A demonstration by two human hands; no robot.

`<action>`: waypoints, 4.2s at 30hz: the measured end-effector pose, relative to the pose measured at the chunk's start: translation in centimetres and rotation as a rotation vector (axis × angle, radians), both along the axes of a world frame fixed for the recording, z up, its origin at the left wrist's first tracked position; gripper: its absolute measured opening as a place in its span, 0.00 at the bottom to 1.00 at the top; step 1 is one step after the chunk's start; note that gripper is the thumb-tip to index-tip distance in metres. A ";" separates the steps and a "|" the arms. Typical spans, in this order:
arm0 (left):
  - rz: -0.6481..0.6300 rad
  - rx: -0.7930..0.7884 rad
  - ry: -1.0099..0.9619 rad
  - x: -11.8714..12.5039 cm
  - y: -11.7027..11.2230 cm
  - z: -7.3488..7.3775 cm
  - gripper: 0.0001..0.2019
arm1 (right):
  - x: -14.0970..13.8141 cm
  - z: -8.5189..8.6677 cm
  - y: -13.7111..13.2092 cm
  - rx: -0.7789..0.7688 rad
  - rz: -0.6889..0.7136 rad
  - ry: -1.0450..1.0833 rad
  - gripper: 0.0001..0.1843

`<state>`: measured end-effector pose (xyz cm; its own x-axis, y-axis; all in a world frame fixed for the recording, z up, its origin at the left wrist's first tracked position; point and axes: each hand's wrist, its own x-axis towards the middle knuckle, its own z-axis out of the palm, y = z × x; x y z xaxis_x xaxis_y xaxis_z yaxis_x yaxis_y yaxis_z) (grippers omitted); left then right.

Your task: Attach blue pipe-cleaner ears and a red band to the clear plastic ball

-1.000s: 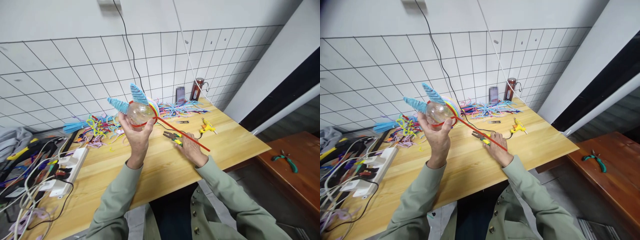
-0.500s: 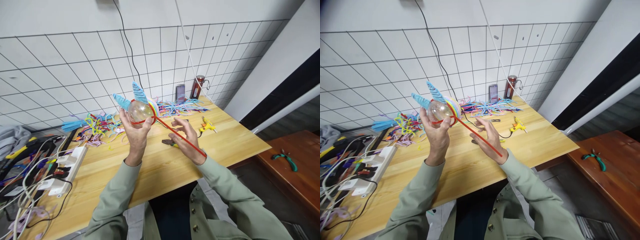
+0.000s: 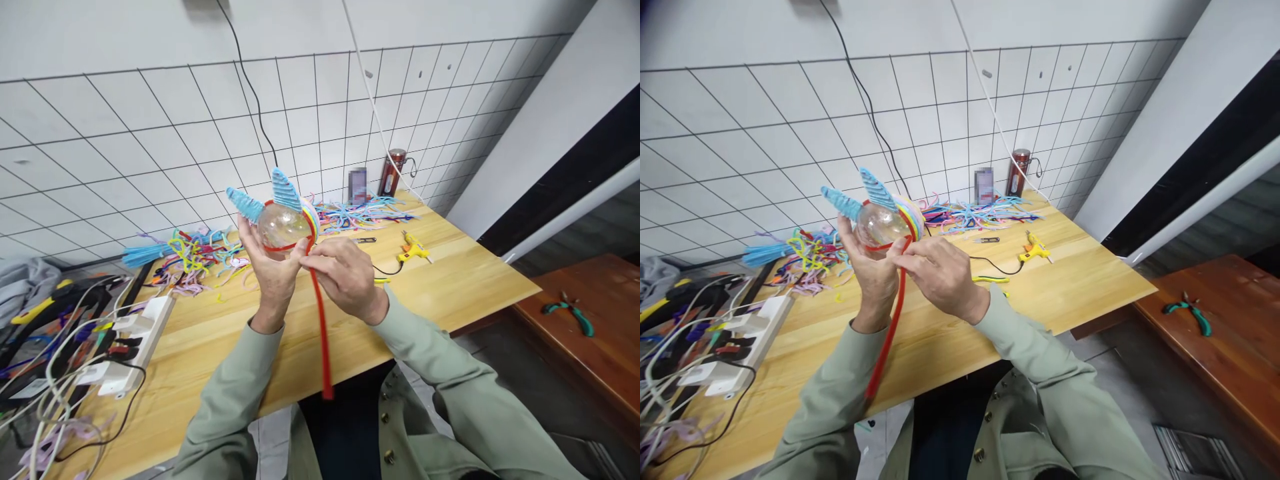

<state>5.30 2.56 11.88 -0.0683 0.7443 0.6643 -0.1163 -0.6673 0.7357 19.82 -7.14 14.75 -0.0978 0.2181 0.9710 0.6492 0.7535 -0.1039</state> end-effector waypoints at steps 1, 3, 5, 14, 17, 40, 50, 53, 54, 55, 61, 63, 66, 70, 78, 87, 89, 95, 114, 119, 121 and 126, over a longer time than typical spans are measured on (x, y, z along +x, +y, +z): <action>-0.005 0.008 -0.019 0.1 -0.1 0.1 0.66 | 0.1 0.0 0.0 -0.093 0.050 0.120 0.09; -0.029 0.022 -0.075 0.4 -0.3 0.4 0.63 | 0.5 0.0 0.5 -0.350 0.185 0.488 0.08; -0.087 0.008 -0.104 0.8 -0.5 0.6 0.61 | 1.0 0.0 1.2 -0.638 0.387 0.855 0.20; -0.176 -0.139 -0.155 0.9 -0.2 0.4 0.58 | 0.8 -0.4 1.4 -0.569 0.223 0.775 0.16; 0.024 -0.013 -0.045 0.8 0.4 0.2 0.63 | 0.1 -1.0 0.8 -0.339 0.009 0.357 0.08; -0.431 -0.253 -0.153 0.3 1.8 0.3 0.31 | 23.4 -7.0 -1.6 -1.194 -0.730 0.657 0.09; -0.368 -0.359 -0.073 1.3 1.6 -1.2 0.54 | 19.6 -7.7 -0.8 -1.047 -0.530 0.421 0.23; -0.360 -0.346 -0.038 1.5 1.5 -1.6 0.58 | 12.7 -6.5 0.1 -0.874 0.021 0.527 0.31; -0.359 -0.341 -0.033 1.6 1.4 -1.6 0.58 | 10.6 -5.8 0.4 -0.864 0.142 0.543 0.33; -0.355 -0.341 -0.035 1.6 1.2 -1.6 0.58 | 8.8 -5.1 0.7 -0.863 0.235 0.562 0.36; -0.382 -0.383 -0.090 1.4 0.6 -1.0 0.58 | 4.0 -2.2 3.4 -0.841 0.508 0.611 0.40; -0.405 -0.380 -0.085 1.2 0.6 -1.0 0.58 | 3.8 -2.1 4.0 -0.824 0.506 0.625 0.40; -0.391 -0.359 -0.089 1.0 0.7 -1.1 0.59 | 3.6 -2.0 4.4 -0.823 0.488 0.621 0.39; -0.366 -0.331 -0.112 1.2 0.9 -1.4 0.59 | 3.5 -1.8 4.5 -0.820 0.468 0.613 0.38; -0.358 -0.326 -0.130 1.5 0.9 -1.5 0.61 | 2.9 -1.8 4.8 -0.807 0.440 0.631 0.37; -0.320 -0.317 -0.101 1.1 1.2 -1.7 0.64 | 2.5 -1.8 5.4 -0.803 0.451 0.608 0.36; -0.302 -0.303 -0.102 1.0 1.3 -1.8 0.63 | 2.3 -1.9 5.5 -0.802 0.463 0.611 0.36; -0.243 -0.257 -0.114 1.0 1.4 -1.8 0.62 | 1.6 -1.8 6.0 -0.788 0.512 0.598 0.39; -0.200 -0.196 -0.093 1.5 1.8 -2.2 0.60 | 1.5 -1.9 6.6 -0.715 0.434 0.590 0.30; -0.184 -0.211 -0.079 1.6 1.5 -1.8 0.60 | 1.5 -2.0 6.8 -0.703 0.434 0.624 0.31; -0.177 -0.225 -0.082 1.7 1.3 -1.6 0.61 | 1.4 -2.2 6.8 -0.696 0.436 0.626 0.31; -0.130 -0.241 -0.078 1.7 0.9 -1.4 0.62 | 1.2 -2.5 6.9 -0.668 0.447 0.641 0.31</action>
<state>6.97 3.44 10.52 -0.0064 0.8862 0.4633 -0.2520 -0.4497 0.8569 21.00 -0.20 12.24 0.1915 0.8038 0.5632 -0.0018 0.5741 -0.8188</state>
